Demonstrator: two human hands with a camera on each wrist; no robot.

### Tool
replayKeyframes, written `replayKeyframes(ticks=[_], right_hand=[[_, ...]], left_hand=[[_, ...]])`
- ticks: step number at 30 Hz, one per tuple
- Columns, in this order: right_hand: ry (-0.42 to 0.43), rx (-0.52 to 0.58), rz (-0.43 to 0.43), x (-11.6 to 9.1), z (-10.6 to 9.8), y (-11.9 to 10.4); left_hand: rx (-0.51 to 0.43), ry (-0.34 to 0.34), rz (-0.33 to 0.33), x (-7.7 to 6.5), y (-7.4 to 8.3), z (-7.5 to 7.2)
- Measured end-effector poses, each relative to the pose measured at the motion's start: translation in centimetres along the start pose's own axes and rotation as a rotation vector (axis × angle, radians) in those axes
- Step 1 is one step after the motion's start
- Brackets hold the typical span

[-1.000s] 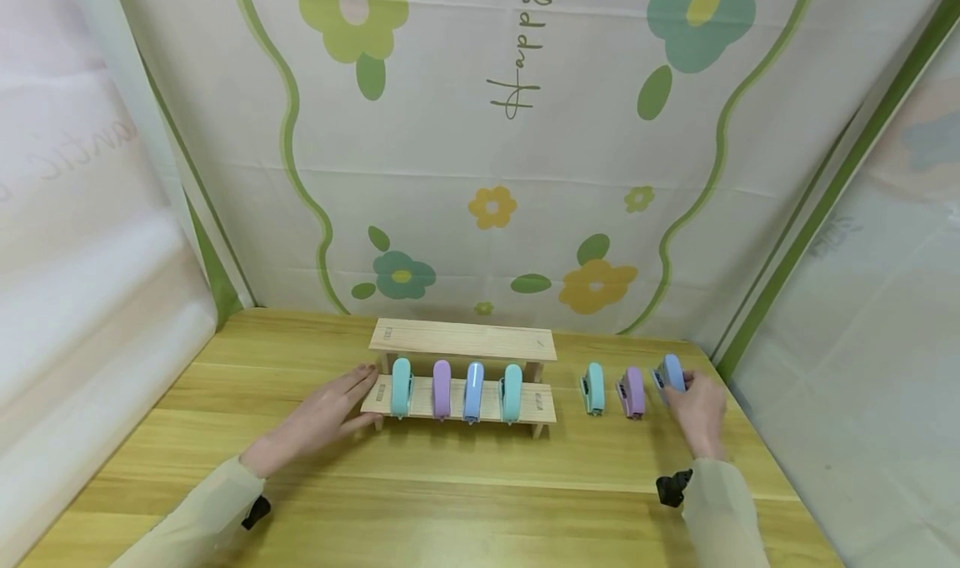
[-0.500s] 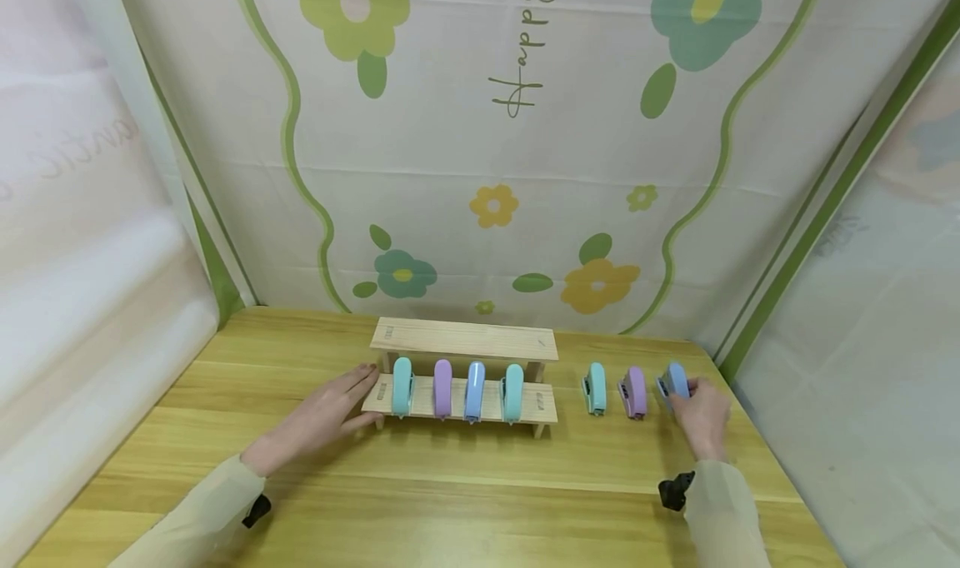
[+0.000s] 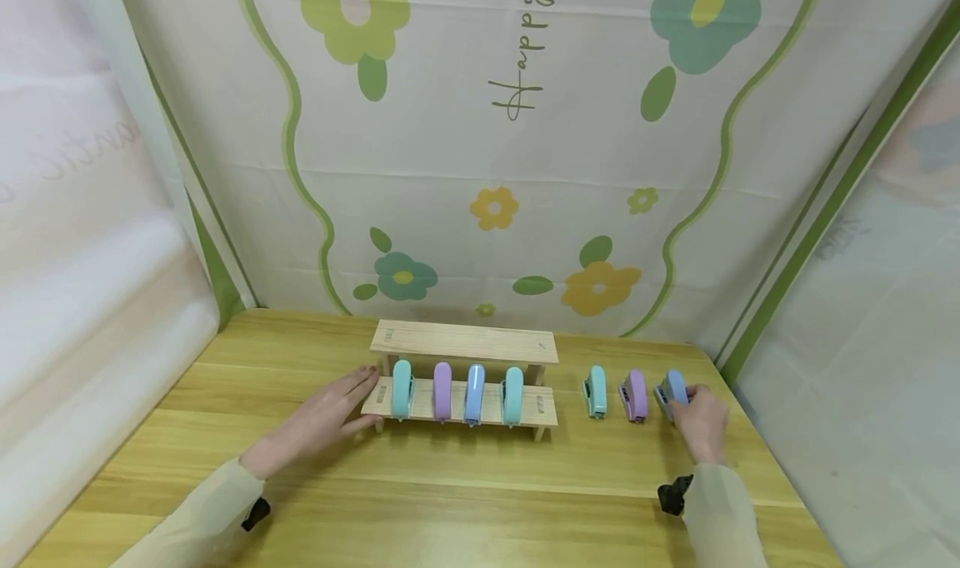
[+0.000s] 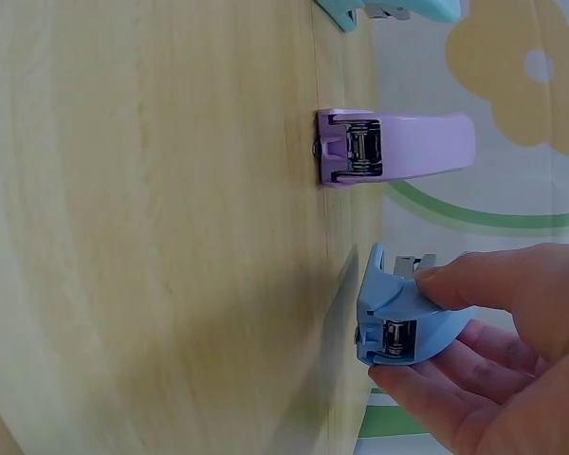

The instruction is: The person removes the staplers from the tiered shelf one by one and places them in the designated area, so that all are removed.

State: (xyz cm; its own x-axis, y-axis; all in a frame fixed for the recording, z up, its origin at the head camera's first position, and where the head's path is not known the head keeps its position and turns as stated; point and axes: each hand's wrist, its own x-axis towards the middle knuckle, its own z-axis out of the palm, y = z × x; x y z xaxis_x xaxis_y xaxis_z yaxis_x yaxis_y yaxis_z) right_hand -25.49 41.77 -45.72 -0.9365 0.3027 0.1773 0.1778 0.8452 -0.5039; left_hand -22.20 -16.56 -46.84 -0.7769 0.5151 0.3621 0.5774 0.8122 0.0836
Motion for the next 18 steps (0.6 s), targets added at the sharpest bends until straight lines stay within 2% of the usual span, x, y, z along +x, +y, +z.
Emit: replayKeyframes(ticks=[18], right_hand=[[0.003, -0.009, 0.004, -0.09, 0.23, 0.42]], left_hand=[[0.003, -0.017, -0.012, 0.02, -0.05, 0.20]])
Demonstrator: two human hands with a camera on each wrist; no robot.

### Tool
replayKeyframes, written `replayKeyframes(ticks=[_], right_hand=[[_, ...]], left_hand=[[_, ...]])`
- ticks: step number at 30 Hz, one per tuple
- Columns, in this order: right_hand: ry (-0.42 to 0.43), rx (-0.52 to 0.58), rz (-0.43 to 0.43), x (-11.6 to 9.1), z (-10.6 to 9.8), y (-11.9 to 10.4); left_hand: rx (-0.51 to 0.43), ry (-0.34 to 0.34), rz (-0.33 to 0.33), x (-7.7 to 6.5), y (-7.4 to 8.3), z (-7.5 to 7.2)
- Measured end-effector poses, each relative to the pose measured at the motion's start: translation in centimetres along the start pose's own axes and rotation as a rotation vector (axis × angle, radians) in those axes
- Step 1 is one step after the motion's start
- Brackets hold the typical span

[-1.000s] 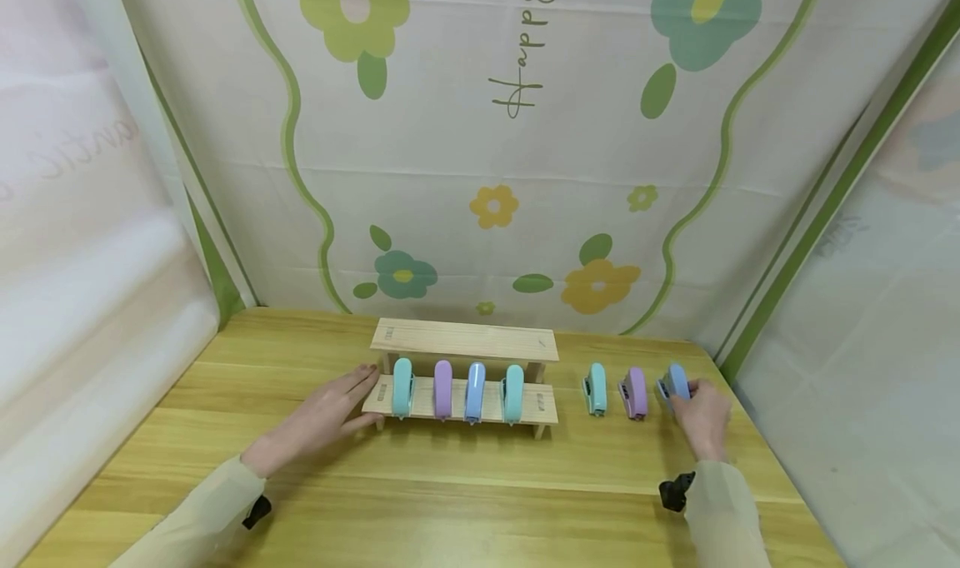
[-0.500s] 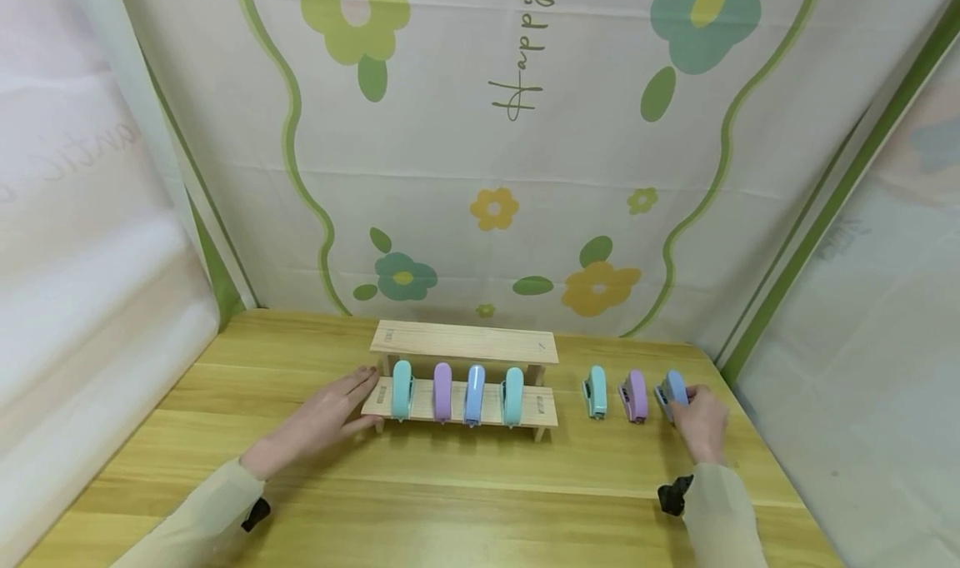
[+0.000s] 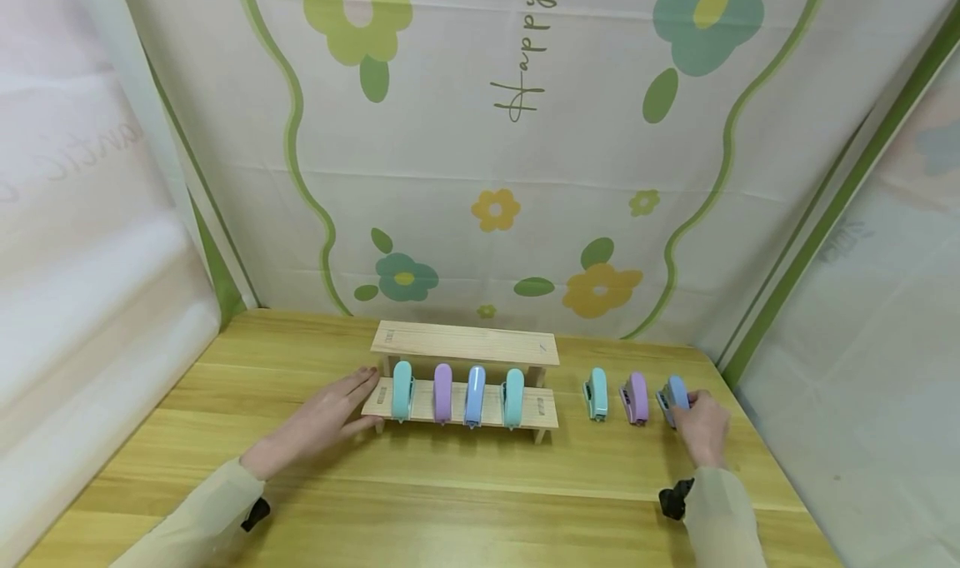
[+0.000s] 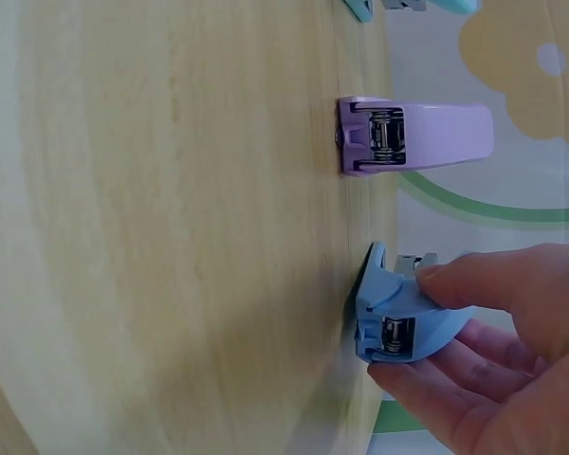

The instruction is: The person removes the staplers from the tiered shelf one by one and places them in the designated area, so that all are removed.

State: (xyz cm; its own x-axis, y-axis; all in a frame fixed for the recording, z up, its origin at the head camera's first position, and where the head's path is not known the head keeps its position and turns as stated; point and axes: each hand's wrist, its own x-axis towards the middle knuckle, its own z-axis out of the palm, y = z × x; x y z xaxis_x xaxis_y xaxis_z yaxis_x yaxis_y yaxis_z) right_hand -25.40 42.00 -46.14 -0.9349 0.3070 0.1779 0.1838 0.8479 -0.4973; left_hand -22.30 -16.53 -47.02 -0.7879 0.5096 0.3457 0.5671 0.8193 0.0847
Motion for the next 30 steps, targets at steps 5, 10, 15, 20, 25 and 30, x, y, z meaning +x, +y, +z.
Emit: replayKeyframes(ticks=[5, 10, 15, 20, 25, 30], right_hand=[[-0.023, 0.004, 0.022, -0.04, 0.09, 0.09], [-0.039, 0.006, 0.041, 0.02, 0.10, 0.08], [-0.047, 0.006, 0.043, 0.14, 0.08, 0.08], [-0.040, 0.008, 0.040, 0.11, 0.14, 0.10], [-0.045, 0.009, 0.042, 0.12, 0.20, 0.14], [-0.075, 0.006, 0.038, -0.01, 0.11, 0.16]], left_hand=[[0.000, -0.001, 0.002, -0.05, 0.08, -0.05], [0.005, 0.013, 0.009, -0.05, 0.07, -0.05], [0.015, 0.032, 0.018, -0.05, 0.08, -0.19], [0.013, 0.028, 0.017, -0.01, 0.11, -0.32], [0.015, 0.021, 0.013, -0.01, 0.09, -0.32], [0.006, 0.017, 0.010, -0.03, 0.06, -0.29]])
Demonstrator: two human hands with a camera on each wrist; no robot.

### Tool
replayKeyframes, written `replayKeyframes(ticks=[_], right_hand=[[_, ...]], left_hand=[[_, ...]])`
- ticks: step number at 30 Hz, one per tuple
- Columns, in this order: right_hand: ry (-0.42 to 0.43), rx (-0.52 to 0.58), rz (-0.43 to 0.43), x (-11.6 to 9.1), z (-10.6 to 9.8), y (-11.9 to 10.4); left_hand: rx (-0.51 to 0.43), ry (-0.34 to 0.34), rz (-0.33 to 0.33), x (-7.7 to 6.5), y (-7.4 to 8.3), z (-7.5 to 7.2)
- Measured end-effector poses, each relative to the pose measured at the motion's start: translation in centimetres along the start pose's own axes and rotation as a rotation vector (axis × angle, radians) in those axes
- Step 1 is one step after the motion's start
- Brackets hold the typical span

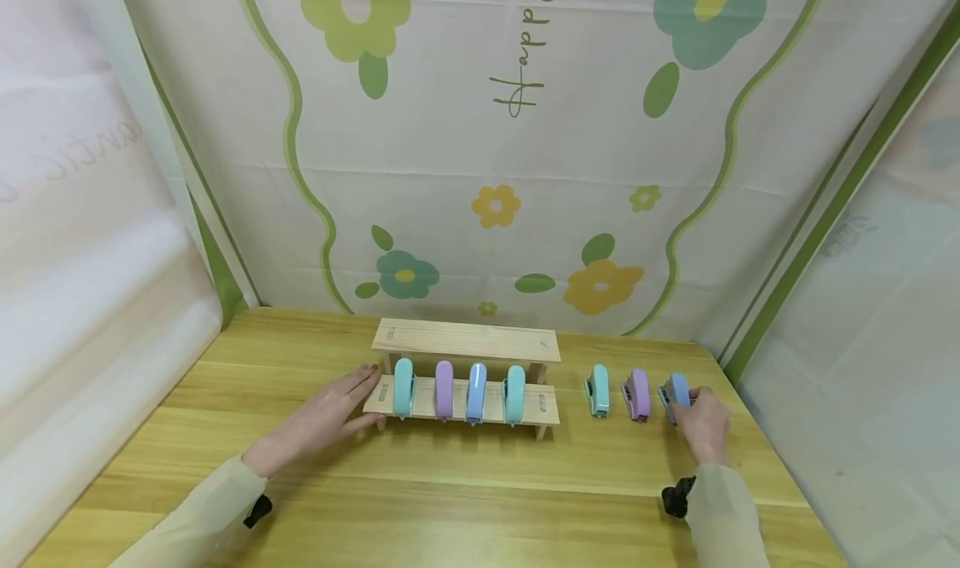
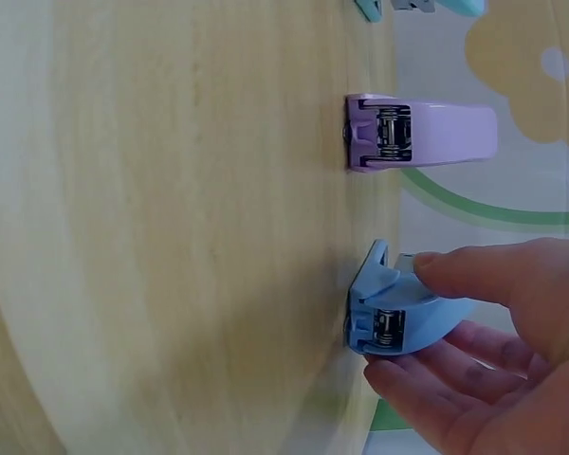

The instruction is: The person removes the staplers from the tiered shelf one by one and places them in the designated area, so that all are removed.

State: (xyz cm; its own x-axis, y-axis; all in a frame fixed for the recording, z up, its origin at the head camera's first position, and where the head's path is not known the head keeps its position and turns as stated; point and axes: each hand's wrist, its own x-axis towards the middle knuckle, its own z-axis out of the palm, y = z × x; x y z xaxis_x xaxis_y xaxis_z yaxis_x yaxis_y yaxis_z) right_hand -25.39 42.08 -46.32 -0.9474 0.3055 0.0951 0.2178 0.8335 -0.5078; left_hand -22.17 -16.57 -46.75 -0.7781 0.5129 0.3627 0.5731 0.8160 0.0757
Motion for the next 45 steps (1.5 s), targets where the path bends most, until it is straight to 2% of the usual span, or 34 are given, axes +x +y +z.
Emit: replayKeyframes(ticks=[8, 19, 29, 43, 45], right_hand=[[-0.021, 0.020, 0.002, -0.7, -1.1, -0.6], [0.034, 0.045, -0.001, -2.3, -2.1, -2.6], [0.105, 0.037, -0.168, -4.4, -2.6, -6.2], [0.117, 0.087, -0.297, -7.6, -1.2, -10.4], [0.140, 0.094, -0.316, -7.9, -0.8, -10.9]], left_hand=[[-0.017, -0.010, -0.005, 0.0, 0.0, 0.0], [-0.016, -0.003, -0.006, 0.1, 0.0, 0.0], [-0.018, -0.004, -0.003, 0.1, 0.0, 0.0], [-0.024, -0.013, -0.014, 0.1, -0.1, 0.2], [-0.026, -0.017, -0.016, 0.0, -0.1, 0.1]])
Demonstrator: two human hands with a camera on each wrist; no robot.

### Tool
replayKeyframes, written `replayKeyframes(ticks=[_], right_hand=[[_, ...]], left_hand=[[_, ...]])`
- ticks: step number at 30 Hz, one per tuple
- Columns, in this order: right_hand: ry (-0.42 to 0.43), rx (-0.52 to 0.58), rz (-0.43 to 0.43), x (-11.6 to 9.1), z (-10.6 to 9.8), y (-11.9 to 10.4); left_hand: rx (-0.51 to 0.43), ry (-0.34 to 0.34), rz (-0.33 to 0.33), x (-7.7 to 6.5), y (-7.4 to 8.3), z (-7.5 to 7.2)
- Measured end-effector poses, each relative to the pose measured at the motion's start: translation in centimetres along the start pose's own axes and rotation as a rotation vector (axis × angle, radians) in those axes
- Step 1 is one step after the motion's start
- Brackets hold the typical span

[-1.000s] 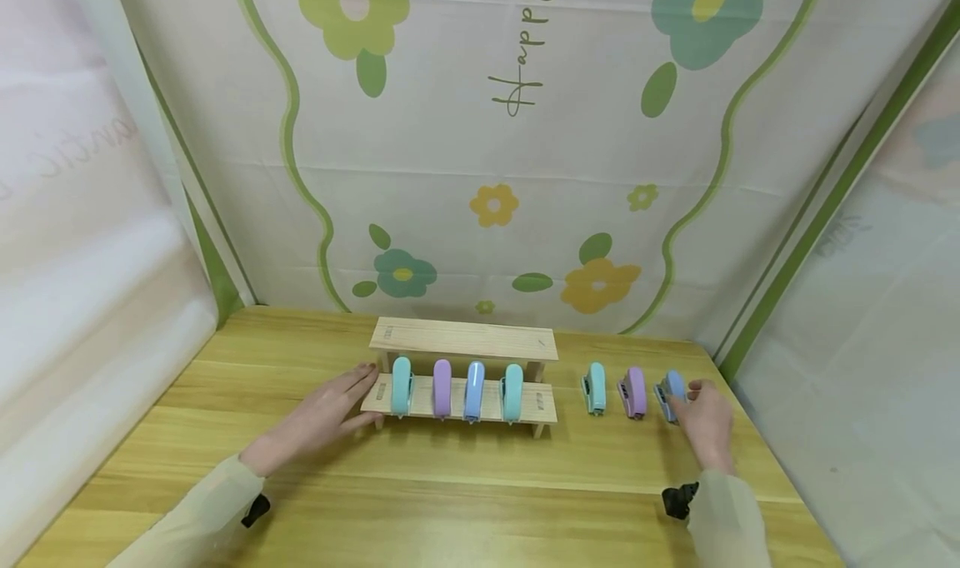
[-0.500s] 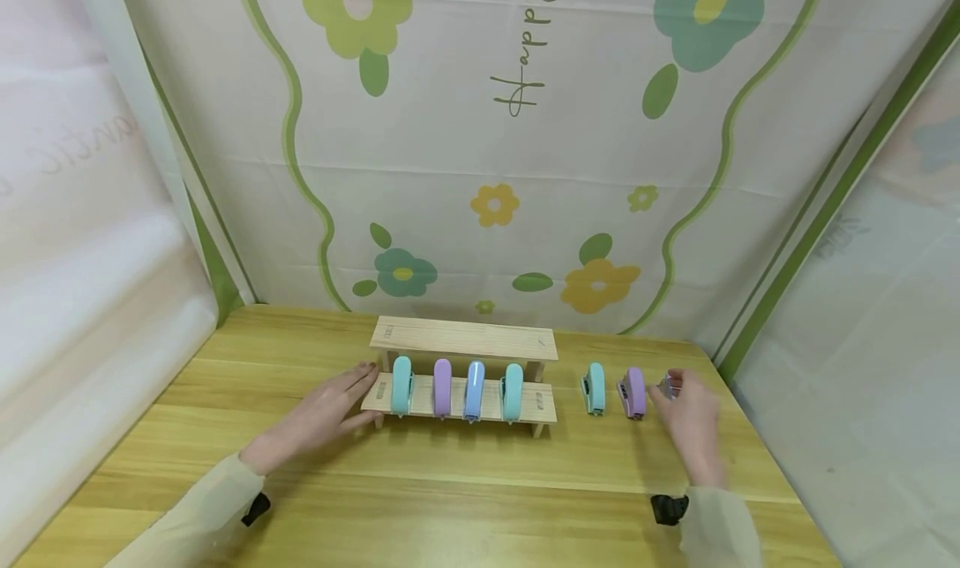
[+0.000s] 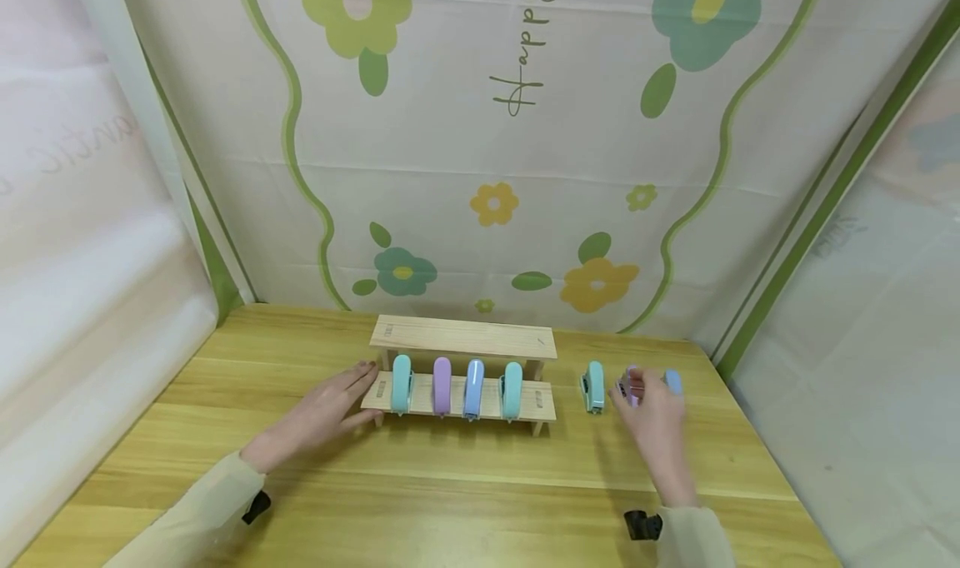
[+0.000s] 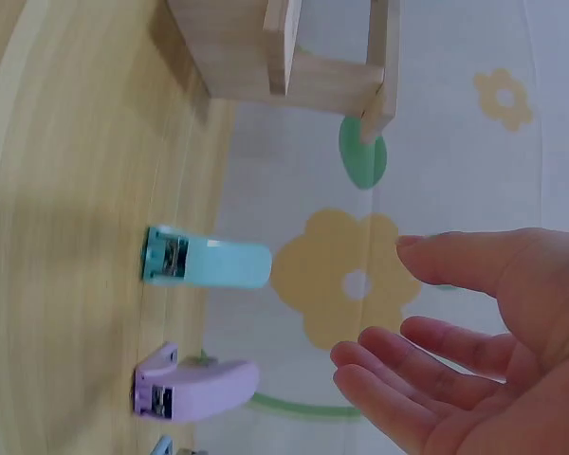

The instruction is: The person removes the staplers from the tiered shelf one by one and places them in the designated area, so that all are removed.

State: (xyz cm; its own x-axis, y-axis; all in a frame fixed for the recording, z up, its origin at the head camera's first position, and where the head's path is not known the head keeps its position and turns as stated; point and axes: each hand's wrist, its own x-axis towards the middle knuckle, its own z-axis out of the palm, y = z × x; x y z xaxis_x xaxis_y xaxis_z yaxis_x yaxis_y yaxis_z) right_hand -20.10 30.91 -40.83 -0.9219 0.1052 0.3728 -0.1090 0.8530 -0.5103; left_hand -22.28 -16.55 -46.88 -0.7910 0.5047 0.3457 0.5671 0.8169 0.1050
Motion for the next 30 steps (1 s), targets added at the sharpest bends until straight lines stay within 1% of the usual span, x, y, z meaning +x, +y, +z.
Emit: replayKeyframes(ticks=[5, 11, 14, 20, 23, 30], right_hand=[[0.035, 0.029, -0.055, -0.6, 0.9, -1.6], [-0.019, 0.079, -0.071, -1.1, 1.9, -3.7], [-0.039, 0.106, -0.082, -1.5, 2.4, -4.6], [-0.058, 0.100, -0.125, -2.3, 3.6, -5.8], [-0.077, 0.111, -0.133, -2.4, 4.0, -6.5], [-0.110, 0.140, -0.166, -3.0, 4.8, -8.1]], left_hand=[[0.004, -0.003, -0.003, -0.1, 0.0, -0.1], [-0.018, -0.003, -0.015, 0.0, 0.0, 0.0], [-0.014, 0.001, -0.012, 0.0, 0.0, -0.1], [0.000, 0.017, 0.003, 0.0, 0.1, 0.0], [-0.005, 0.018, 0.000, 0.0, 0.2, 0.0], [-0.019, 0.002, -0.011, 0.0, 0.2, -0.1]])
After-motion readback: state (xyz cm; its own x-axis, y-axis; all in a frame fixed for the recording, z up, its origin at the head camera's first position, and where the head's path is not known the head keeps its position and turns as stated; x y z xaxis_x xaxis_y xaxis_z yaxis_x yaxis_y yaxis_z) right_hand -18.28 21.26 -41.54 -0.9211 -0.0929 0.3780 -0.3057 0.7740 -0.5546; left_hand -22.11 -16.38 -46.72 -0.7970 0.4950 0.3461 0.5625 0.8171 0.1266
